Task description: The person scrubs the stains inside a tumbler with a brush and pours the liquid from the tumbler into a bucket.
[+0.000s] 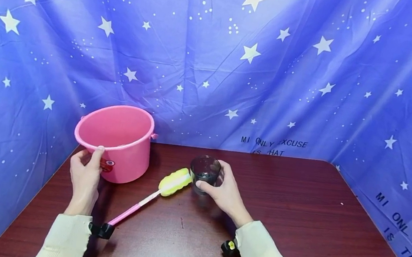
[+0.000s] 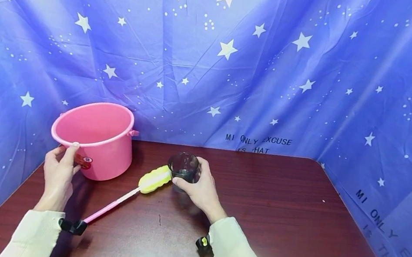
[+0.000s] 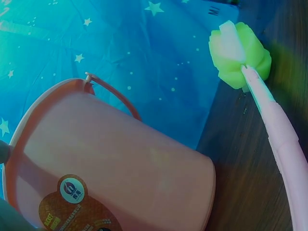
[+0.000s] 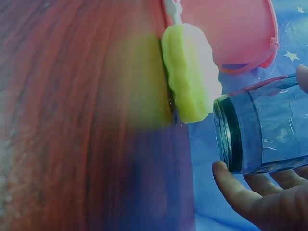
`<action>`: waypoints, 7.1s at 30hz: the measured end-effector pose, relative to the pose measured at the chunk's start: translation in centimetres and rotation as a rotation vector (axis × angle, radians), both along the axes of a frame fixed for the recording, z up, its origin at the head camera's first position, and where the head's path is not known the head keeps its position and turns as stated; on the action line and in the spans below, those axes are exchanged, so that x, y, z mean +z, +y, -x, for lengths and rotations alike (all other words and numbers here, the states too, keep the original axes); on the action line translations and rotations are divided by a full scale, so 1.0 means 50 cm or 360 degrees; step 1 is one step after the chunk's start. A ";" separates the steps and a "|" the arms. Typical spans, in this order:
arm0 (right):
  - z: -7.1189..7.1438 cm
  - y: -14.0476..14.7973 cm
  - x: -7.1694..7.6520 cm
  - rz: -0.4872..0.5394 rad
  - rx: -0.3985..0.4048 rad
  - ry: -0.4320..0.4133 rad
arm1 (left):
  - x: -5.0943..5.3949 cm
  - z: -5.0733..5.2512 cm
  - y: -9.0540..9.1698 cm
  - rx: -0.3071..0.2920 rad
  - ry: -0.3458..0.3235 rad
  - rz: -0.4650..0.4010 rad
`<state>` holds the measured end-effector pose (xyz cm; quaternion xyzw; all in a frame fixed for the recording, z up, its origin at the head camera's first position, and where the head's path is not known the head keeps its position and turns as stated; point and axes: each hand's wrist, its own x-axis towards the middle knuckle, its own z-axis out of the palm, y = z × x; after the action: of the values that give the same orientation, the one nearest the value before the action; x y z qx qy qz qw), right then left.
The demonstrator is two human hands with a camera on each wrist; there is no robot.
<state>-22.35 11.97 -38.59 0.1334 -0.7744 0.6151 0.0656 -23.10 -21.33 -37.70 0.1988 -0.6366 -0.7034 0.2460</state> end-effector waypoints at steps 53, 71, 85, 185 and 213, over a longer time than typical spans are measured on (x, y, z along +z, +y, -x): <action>0.077 -0.062 0.048 -0.0251 -0.0071 0.0140 | 0.000 0.001 -0.002 -0.0008 0.0012 -0.0008; 0.097 -0.098 0.082 -0.0316 -0.0097 0.0168 | 0.002 0.001 -0.007 0.0016 0.0025 0.0012; 0.103 -0.109 0.096 -0.0365 -0.0099 0.0174 | 0.002 0.001 0.003 0.0006 0.0016 0.0034; 0.164 -0.268 0.191 -0.1168 -0.0373 0.0387 | 0.001 0.002 0.000 -0.0022 0.0019 0.0021; 0.161 -0.279 0.209 -0.1404 -0.0354 0.0431 | 0.002 0.002 0.002 0.0001 0.0018 0.0024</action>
<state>-30.42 -2.00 -28.14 0.1438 -0.9557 0.1938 0.1685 -23.19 -21.26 -37.59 0.1930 -0.6404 -0.6997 0.2513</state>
